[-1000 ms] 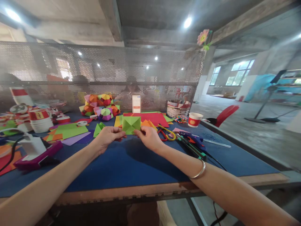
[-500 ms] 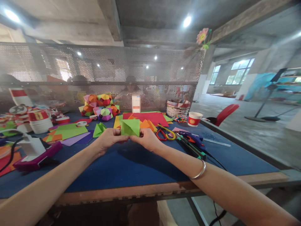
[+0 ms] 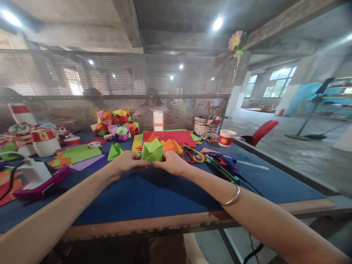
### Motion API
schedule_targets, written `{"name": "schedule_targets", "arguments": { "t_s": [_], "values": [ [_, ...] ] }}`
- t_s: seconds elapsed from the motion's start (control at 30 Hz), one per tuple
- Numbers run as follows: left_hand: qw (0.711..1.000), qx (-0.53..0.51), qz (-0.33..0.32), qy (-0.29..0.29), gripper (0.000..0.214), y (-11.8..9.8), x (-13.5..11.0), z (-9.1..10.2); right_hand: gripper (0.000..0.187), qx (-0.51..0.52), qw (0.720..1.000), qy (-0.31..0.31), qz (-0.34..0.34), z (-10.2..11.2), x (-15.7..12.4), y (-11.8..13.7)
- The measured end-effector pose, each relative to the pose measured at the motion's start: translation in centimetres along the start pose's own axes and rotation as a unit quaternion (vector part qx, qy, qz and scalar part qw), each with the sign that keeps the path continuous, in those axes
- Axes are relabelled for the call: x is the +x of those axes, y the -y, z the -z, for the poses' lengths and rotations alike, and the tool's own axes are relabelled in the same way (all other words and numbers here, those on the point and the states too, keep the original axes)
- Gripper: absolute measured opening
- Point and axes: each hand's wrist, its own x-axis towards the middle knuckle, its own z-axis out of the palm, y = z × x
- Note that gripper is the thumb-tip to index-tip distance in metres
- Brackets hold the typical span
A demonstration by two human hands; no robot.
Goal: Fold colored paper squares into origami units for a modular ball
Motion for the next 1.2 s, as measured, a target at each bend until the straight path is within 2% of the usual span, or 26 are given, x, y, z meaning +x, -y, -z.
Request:
{"name": "schedule_targets", "arguments": {
  "t_s": [0.2,0.43,0.6,0.9,1.0,1.1,1.2],
  "values": [
    [1.0,0.006,0.012,-0.015,0.026,-0.6,0.0,0.8,0.029,-0.056,0.998,-0.02,-0.02,0.8,0.0,0.5],
    [0.999,0.047,-0.011,-0.011,0.029,-0.5,0.3,1.6,0.029,-0.077,0.996,-0.025,-0.03,1.2,0.0,0.5],
    [0.997,0.066,-0.028,-0.005,0.026,-0.9,0.0,1.6,0.026,-0.079,0.997,-0.013,-0.013,1.3,0.1,0.3],
    [0.994,0.098,-0.028,-0.03,0.033,-1.1,-0.1,1.7,0.023,-0.084,0.996,0.002,-0.004,1.4,0.3,-0.1],
    [0.994,0.106,-0.035,-0.02,0.036,-0.9,0.0,1.8,0.022,-0.083,0.997,0.0,0.003,1.5,0.3,-0.1],
    [0.997,0.071,-0.042,0.002,0.033,-1.0,-0.1,1.8,0.02,-0.094,0.996,0.0,0.006,1.5,0.4,-0.2],
    [0.999,-0.017,-0.041,-0.018,0.027,-1.2,-0.2,1.5,0.018,-0.101,0.995,0.007,0.017,1.5,0.4,-0.4]
  ]
}}
